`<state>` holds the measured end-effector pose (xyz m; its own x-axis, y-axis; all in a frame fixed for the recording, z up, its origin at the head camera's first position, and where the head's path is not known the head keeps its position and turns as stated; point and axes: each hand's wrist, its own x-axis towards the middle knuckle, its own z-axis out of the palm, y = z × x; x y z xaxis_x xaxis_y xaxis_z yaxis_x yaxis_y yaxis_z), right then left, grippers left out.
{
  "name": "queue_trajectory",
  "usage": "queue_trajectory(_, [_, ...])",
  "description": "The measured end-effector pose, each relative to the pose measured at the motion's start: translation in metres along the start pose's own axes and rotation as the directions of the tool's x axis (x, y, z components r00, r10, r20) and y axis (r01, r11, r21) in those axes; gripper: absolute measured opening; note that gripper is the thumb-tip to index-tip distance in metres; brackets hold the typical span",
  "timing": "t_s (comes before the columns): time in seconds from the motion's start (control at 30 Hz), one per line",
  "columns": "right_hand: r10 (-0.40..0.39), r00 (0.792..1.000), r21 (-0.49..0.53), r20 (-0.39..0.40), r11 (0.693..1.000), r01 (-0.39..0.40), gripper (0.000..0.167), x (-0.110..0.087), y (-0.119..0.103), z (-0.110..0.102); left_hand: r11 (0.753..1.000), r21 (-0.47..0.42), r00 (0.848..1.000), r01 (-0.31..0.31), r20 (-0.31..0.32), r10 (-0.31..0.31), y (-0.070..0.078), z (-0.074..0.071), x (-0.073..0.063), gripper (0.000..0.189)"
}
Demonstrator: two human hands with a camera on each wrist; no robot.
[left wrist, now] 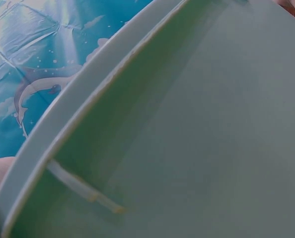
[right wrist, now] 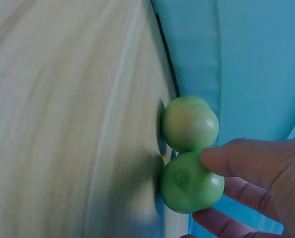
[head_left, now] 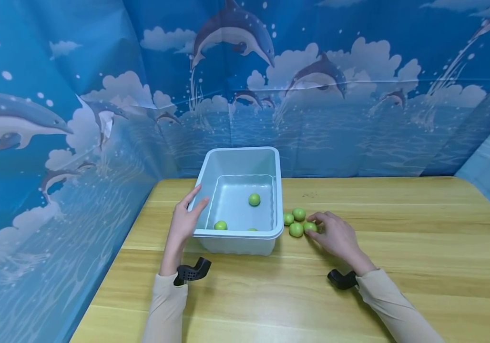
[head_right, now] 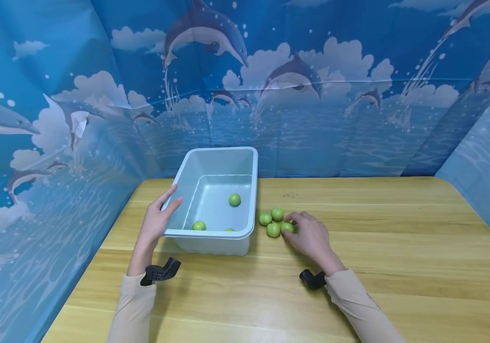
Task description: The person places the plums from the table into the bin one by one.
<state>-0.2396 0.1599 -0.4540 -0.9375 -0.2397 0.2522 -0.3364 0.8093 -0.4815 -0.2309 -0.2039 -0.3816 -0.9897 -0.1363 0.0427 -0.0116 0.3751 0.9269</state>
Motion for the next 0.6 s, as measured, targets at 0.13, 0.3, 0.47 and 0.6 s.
queue_trajectory(0.13, [0.016,1.0,0.008,0.012,1.0,-0.016,0.027,0.0004,0.001,-0.0009,1.0,-0.001,1.0,-0.004,0.001,0.004,-0.0001,0.0,0.0002,0.059])
queue_trajectory(0.3, [0.035,0.999,0.023,0.032,0.999,-0.036,0.029,-0.0002,0.0015,-0.0006,1.0,0.003,1.0,-0.004,-0.002,0.004,0.0005,-0.0001,-0.0001,0.058])
queue_trajectory(0.47, [0.031,0.999,0.027,0.036,0.999,-0.031,0.028,-0.0013,0.0015,0.0,1.0,0.003,1.0,-0.001,-0.004,0.001,0.0003,0.0,-0.0001,0.058])
queue_trajectory(0.6, [0.027,0.999,0.034,0.033,0.999,-0.028,0.028,-0.0024,0.0014,0.0011,1.0,0.001,1.0,0.004,-0.005,-0.004,0.0002,0.0,-0.0002,0.058])
